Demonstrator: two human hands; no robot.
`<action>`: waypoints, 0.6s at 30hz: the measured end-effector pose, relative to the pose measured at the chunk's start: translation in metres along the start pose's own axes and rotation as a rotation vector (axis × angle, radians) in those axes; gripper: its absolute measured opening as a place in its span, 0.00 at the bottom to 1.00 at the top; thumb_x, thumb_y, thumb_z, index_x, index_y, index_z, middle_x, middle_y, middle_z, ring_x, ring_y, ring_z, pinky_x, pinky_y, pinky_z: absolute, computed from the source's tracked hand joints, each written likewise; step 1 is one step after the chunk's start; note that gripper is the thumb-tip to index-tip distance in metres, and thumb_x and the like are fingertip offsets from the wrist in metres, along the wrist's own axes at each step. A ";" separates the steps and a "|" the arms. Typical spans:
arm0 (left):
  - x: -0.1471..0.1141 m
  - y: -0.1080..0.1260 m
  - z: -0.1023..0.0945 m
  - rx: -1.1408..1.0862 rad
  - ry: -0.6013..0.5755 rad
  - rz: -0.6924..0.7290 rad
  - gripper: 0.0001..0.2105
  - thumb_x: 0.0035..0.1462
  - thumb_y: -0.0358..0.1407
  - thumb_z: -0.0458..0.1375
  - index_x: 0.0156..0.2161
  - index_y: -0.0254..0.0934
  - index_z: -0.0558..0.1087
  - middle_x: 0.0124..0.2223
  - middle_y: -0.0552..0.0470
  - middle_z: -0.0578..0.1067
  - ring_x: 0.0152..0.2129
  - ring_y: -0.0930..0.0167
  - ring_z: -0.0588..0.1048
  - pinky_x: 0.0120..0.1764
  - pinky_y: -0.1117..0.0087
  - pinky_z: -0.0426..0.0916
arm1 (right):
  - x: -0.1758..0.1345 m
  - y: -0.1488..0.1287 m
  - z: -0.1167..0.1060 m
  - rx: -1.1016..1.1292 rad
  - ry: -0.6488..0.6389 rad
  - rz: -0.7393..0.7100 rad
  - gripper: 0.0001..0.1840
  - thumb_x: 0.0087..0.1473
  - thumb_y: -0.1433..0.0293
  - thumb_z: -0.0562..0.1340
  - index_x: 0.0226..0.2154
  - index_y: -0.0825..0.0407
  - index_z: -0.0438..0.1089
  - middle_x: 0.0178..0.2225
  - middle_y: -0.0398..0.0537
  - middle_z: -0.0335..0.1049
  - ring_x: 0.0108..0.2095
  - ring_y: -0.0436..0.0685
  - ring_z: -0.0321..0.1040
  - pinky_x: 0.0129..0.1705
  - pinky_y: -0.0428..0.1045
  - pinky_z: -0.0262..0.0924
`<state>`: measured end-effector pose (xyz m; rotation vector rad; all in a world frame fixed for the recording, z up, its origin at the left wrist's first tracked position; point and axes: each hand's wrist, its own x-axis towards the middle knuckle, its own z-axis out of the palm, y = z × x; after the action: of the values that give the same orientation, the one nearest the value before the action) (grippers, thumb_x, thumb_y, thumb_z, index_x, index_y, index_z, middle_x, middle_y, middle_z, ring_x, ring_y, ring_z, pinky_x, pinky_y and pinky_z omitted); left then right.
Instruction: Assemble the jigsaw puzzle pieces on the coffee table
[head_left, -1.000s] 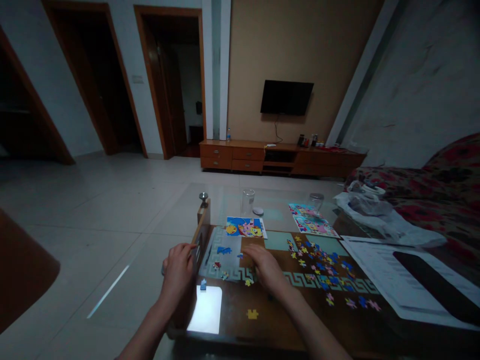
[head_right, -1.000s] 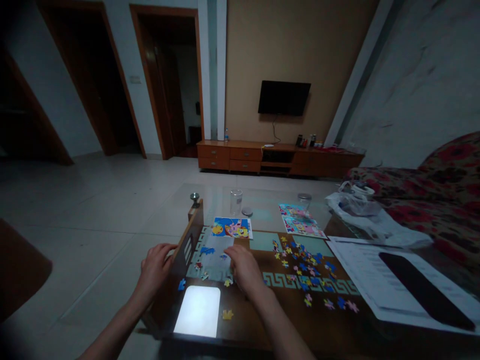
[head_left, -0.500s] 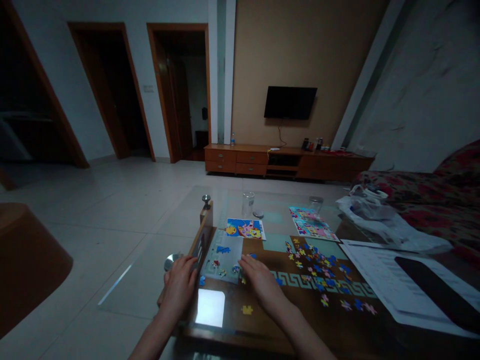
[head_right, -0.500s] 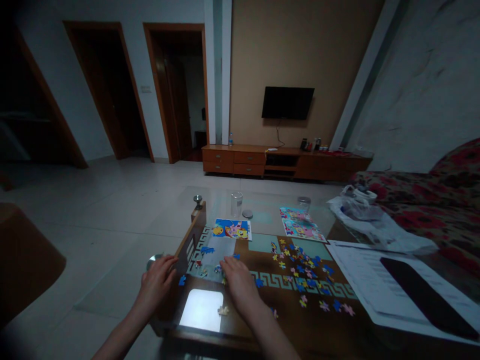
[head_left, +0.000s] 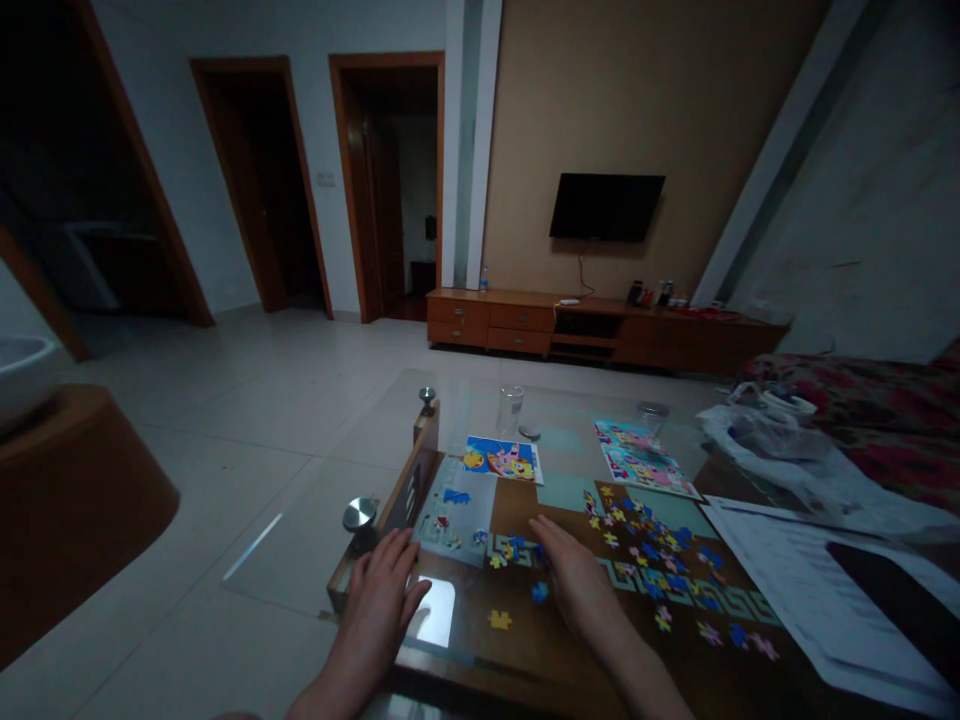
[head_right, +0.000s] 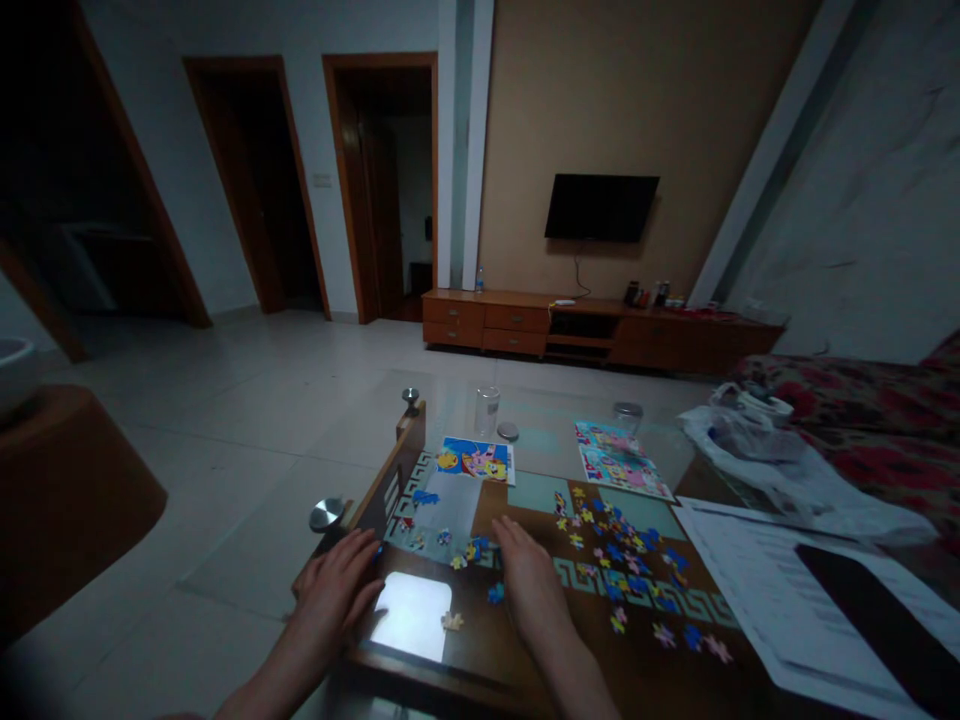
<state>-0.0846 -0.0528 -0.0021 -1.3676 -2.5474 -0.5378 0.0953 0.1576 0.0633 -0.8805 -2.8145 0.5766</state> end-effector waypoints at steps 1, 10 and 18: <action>0.001 0.006 0.002 0.023 -0.024 0.029 0.19 0.57 0.34 0.55 0.55 0.41 0.70 0.59 0.45 0.69 0.57 0.59 0.65 0.54 0.54 0.62 | 0.000 0.002 -0.002 -0.028 0.005 0.022 0.33 0.49 0.82 0.47 0.58 0.57 0.64 0.61 0.54 0.58 0.61 0.57 0.56 0.63 0.54 0.49; 0.026 0.050 0.015 0.171 -0.174 0.145 0.23 0.57 0.37 0.57 0.59 0.37 0.65 0.65 0.41 0.58 0.61 0.57 0.59 0.58 0.46 0.56 | -0.008 -0.035 0.034 -0.052 -0.055 -0.116 0.25 0.57 0.79 0.49 0.54 0.54 0.68 0.60 0.54 0.61 0.61 0.61 0.55 0.62 0.56 0.49; 0.010 0.048 0.007 0.094 -0.250 0.181 0.23 0.56 0.39 0.59 0.57 0.38 0.67 0.62 0.40 0.62 0.60 0.54 0.61 0.55 0.44 0.58 | -0.028 -0.036 0.040 -0.134 -0.080 -0.129 0.22 0.60 0.76 0.53 0.56 0.48 0.66 0.61 0.54 0.58 0.62 0.66 0.52 0.60 0.62 0.53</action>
<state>-0.0498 -0.0177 0.0056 -1.7025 -2.5597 -0.2238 0.0895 0.1018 0.0401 -0.7041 -2.9841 0.4186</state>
